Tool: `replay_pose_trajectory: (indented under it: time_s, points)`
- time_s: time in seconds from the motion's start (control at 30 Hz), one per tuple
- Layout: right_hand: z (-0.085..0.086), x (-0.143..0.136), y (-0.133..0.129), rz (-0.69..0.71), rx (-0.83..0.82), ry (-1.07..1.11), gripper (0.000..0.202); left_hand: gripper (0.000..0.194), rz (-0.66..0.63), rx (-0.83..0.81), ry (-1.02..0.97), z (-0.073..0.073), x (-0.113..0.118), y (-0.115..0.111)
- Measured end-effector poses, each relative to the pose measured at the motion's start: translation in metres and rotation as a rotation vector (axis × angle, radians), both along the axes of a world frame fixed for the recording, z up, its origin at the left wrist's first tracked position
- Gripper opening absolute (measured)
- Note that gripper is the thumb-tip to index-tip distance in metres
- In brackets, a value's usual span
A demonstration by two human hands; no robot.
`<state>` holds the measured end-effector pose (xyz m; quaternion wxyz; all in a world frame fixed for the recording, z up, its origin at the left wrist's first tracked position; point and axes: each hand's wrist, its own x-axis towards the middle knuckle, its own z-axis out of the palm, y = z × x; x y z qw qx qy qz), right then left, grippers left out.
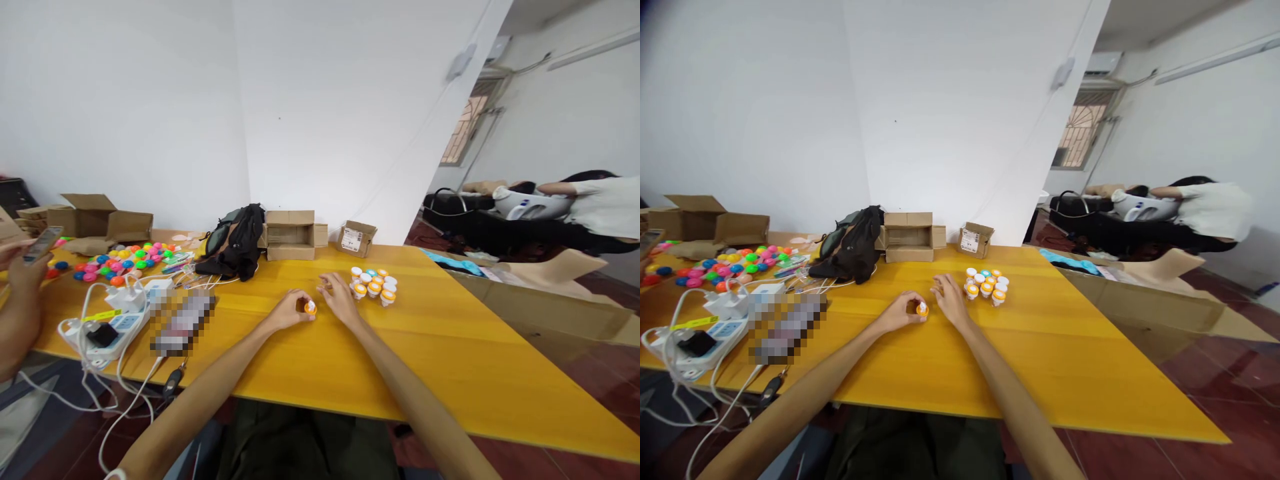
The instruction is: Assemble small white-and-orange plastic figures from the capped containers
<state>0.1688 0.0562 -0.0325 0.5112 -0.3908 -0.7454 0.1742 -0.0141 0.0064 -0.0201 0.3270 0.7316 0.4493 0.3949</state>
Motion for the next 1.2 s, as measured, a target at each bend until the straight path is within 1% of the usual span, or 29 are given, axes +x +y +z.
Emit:
replay_pose_trajectory:
  time_s: [0.1,0.23,0.33,0.43,0.53,0.63,0.73,0.83,0.93,1.0,1.1,1.2]
  points:
    - [-0.003,-0.011,0.016,0.022,-0.011,-0.057,0.029,0.025,-0.010,0.041,0.053,0.003,-0.001,-0.002]
    - [-0.006,-0.031,0.031,0.059,-0.061,-0.097,0.036,0.030,-0.017,0.067,0.064,0.004,0.000,-0.005]
    - [-0.008,-0.038,0.036,0.080,-0.105,-0.097,0.040,0.022,-0.034,0.069,0.036,0.004,0.002,-0.006]
    - [-0.013,-0.036,0.036,0.087,-0.132,-0.050,0.048,0.012,-0.046,0.056,-0.005,0.004,0.003,-0.005]
    - [-0.019,-0.023,0.030,0.074,-0.158,0.033,0.048,0.009,-0.048,0.038,-0.040,0.003,0.003,-0.005]
    - [-0.023,-0.005,0.015,0.097,-0.213,0.113,0.037,0.010,-0.049,0.002,-0.083,0.003,0.003,-0.005]
    - [-0.021,0.009,-0.008,0.200,-0.319,0.169,0.026,0.015,-0.037,-0.043,-0.150,0.003,0.005,-0.004]
    - [-0.016,0.010,-0.030,0.341,-0.411,0.214,0.035,0.019,-0.020,-0.065,-0.235,0.005,0.005,-0.002]
    - [-0.009,0.001,-0.043,0.452,-0.468,0.251,0.046,0.025,-0.024,-0.074,-0.313,0.008,0.004,-0.002]
    - [-0.006,-0.005,-0.046,0.457,-0.498,0.277,0.049,0.030,-0.037,-0.089,-0.355,0.009,0.003,-0.002]
    - [-0.003,-0.010,-0.044,0.406,-0.541,0.301,0.043,0.035,-0.054,-0.125,-0.395,0.011,0.002,-0.004]
    - [-0.001,-0.009,-0.043,0.364,-0.541,0.291,0.039,0.039,-0.058,-0.145,-0.413,0.011,0.002,-0.005]
